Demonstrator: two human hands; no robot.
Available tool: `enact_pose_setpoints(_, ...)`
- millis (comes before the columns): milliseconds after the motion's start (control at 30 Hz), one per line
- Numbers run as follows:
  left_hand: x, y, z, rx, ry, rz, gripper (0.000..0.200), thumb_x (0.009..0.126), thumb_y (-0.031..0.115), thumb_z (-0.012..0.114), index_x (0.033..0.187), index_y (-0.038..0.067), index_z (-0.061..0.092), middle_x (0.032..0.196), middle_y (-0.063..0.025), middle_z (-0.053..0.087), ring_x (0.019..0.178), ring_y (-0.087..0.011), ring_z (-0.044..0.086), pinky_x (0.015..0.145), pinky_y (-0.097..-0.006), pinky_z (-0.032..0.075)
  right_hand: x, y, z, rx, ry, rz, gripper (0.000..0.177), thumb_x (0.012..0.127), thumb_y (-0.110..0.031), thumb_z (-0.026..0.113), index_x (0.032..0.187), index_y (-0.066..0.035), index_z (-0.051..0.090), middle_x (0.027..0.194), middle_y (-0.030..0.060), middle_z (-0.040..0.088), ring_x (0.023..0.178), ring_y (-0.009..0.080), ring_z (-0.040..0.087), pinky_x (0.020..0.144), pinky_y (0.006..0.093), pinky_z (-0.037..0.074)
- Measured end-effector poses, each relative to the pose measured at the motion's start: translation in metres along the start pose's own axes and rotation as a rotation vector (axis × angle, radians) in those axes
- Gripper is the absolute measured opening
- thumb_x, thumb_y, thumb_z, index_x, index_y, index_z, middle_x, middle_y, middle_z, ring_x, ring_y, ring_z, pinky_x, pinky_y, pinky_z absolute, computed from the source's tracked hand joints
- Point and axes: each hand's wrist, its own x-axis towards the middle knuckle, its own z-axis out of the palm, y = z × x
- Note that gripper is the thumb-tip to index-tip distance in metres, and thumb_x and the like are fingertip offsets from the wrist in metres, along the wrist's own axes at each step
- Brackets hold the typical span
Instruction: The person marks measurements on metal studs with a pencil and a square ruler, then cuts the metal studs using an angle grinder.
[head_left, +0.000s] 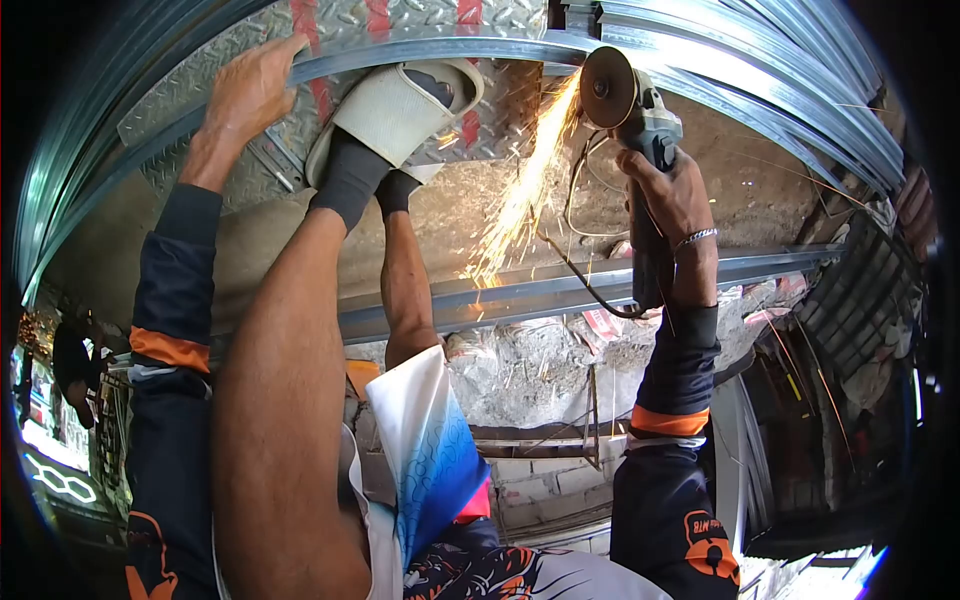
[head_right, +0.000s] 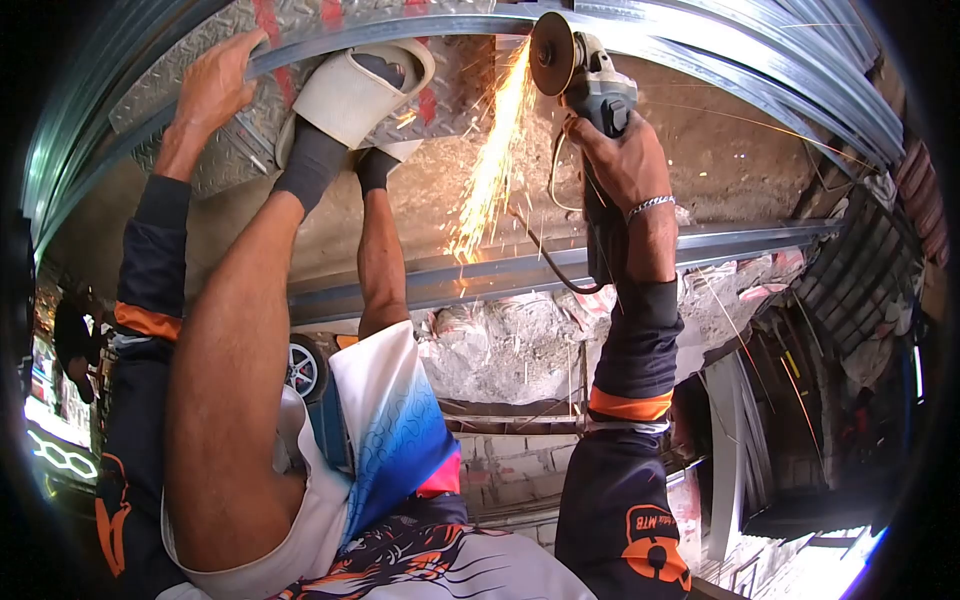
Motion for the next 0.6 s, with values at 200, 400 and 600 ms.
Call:
enact_pose_setpoints(200, 0.0, -0.001, 0.002, 0.013, 0.014, -0.009, 0.06, 0.076, 0.001, 0.071, 0.133, 0.011, 0.057, 0.122, -0.0141, 0.066, 0.114, -0.0402, 0.061, 0.094, -0.0492, 0.051, 0.002, 0.004, 0.001, 0.03, -0.007, 0.05, 0.051, 0.082, -0.04, 0.075, 0.101, 0.007, 0.068, 0.086, 0.0168, 0.072, 0.078, 0.0227, 0.067, 0.076, 0.0357, 0.054)
enact_pose_setpoints(400, 0.0, -0.006, 0.008, 0.016, 0.107, 0.064, 0.057, 0.079, 0.004, 0.069, 0.134, 0.014, 0.058, 0.108, -0.0134, 0.069, 0.103, -0.0402, 0.065, 0.086, -0.0537, 0.053, 0.003, 0.005, 0.003, 0.044, 0.033, -0.036, 0.051, 0.081, -0.041, 0.074, 0.099, 0.006, 0.069, 0.082, 0.0155, 0.071, 0.075, 0.0227, 0.066, 0.074, 0.0361, 0.054)
enact_pose_setpoints(600, 0.0, -0.011, 0.014, 0.044, 0.122, 0.062, 0.058, 0.08, 0.005, 0.069, 0.136, 0.016, 0.058, 0.108, -0.0119, 0.069, 0.103, -0.0396, 0.066, 0.086, -0.0539, 0.053, 0.005, 0.01, 0.003, -0.046, 0.018, -0.002, 0.052, 0.081, -0.043, 0.073, 0.098, 0.006, 0.068, 0.081, 0.0157, 0.071, 0.074, 0.024, 0.066, 0.074, 0.0366, 0.053)
